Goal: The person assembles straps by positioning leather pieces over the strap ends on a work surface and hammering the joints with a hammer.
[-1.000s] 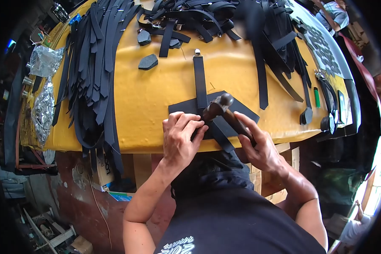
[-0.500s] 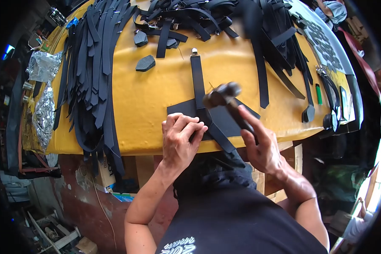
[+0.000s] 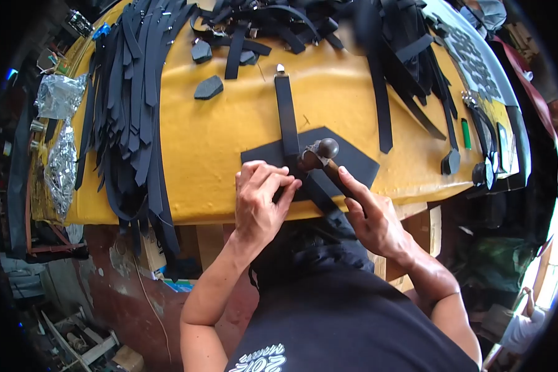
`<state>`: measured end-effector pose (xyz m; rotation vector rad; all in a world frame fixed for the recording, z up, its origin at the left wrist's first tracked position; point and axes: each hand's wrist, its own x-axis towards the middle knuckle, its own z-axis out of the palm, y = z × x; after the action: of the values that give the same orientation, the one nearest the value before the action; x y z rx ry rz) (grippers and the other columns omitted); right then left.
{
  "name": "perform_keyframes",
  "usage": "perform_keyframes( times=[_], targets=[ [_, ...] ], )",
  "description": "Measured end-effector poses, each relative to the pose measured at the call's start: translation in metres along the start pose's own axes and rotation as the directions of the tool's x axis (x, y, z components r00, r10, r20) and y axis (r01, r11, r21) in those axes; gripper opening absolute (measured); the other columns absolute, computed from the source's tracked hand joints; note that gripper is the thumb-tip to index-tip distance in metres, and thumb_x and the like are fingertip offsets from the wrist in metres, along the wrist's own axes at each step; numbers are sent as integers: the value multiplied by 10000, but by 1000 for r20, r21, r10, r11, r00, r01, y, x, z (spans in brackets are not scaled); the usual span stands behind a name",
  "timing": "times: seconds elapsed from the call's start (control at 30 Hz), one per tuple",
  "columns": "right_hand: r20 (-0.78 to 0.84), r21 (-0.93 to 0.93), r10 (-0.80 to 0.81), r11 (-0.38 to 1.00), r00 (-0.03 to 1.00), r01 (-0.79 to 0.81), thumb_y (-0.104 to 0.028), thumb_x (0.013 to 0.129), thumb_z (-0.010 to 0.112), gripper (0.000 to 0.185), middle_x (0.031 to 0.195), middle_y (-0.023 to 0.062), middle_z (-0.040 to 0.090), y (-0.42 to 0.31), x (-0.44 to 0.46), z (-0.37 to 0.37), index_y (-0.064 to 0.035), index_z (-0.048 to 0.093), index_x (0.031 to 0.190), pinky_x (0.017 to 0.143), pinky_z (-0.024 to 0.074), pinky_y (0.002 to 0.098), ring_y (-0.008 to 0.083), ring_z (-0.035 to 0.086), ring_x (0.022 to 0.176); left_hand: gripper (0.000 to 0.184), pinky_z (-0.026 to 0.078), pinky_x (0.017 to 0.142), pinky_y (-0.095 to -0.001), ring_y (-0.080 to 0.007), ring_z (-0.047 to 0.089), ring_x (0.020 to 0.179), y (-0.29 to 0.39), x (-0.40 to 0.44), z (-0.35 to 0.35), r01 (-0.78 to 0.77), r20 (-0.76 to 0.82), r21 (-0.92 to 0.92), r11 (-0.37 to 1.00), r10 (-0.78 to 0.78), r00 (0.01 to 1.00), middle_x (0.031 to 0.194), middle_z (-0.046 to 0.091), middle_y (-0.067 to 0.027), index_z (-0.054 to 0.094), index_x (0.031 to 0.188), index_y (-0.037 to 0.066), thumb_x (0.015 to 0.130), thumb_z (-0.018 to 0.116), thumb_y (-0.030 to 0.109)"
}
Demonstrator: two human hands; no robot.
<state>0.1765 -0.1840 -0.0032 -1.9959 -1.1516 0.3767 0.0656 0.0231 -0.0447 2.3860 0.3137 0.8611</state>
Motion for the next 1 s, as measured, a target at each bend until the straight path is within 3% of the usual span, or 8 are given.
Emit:
perform_keyframes(
  times=[0.07,0.2,0.37,0.47,0.53,0.67,0.83,1.0],
  targets=[
    [79,46,118,991,990,-122,6,986,556,565,1141,304,669,-14,4,-14,-73,436,1532,745,541,427,474,657,862,147,478,882,-409,-283,605,944,1,-4,-2,15,16,0,1000,-15,1000,923,724,-60,734,797,62,785,860,136],
    [-188,109,-90,988,978,112,42,980,540,573,1257,310,644,-11,-8,-10,-69,436,1532,785,557,411,457,690,907,148,482,869,-409,-283,605,944,0,-2,2,-3,-24,-12,1000,3,1000,924,726,-59,734,809,63,786,860,137],
    [40,28,69,997,997,-70,-6,992,556,582,1140,287,684,0,-3,-6,-114,423,1549,762,551,421,470,671,833,165,490,856,-399,-284,614,930,-1,-2,1,-3,-9,-13,1000,2,1000,922,724,-71,728,805,53,779,867,137],
    [-37,97,131,987,991,-127,2,991,557,583,1041,304,688,-14,-4,-12,-94,413,1548,748,543,432,493,660,836,169,491,855,-400,-286,611,936,-1,-3,3,-2,-21,-5,1000,2,1000,922,722,-73,723,801,50,780,867,136],
    [-129,99,84,993,988,-71,10,990,554,592,1071,314,683,-11,-11,-2,-92,402,1552,776,541,441,510,655,875,160,490,855,-404,-286,604,952,0,-3,3,-7,-33,-5,1000,7,999,935,717,-71,728,812,47,785,862,130],
    [56,87,136,986,989,-141,7,995,549,595,1151,324,670,-12,-4,-1,-95,385,1558,820,539,451,539,636,931,159,490,856,-408,-286,605,951,-2,2,3,-29,-30,-6,1000,29,999,934,716,-64,730,817,44,791,858,134],
    [-143,42,-57,997,988,64,12,992,547,586,1255,325,634,0,-2,7,-70,388,1550,882,543,443,535,632,1046,154,497,842,-404,-286,610,951,-1,-14,3,4,-1,-7,1000,-4,1000,930,716,-64,729,816,44,778,861,112],
    [-23,111,41,993,999,-38,17,974,579,591,1287,301,627,-8,4,2,-77,421,1535,893,544,450,505,644,1070,153,500,843,-406,-288,611,949,-3,-2,2,-32,-13,-2,999,32,999,933,717,-66,731,818,43,764,866,89]
  ],
)
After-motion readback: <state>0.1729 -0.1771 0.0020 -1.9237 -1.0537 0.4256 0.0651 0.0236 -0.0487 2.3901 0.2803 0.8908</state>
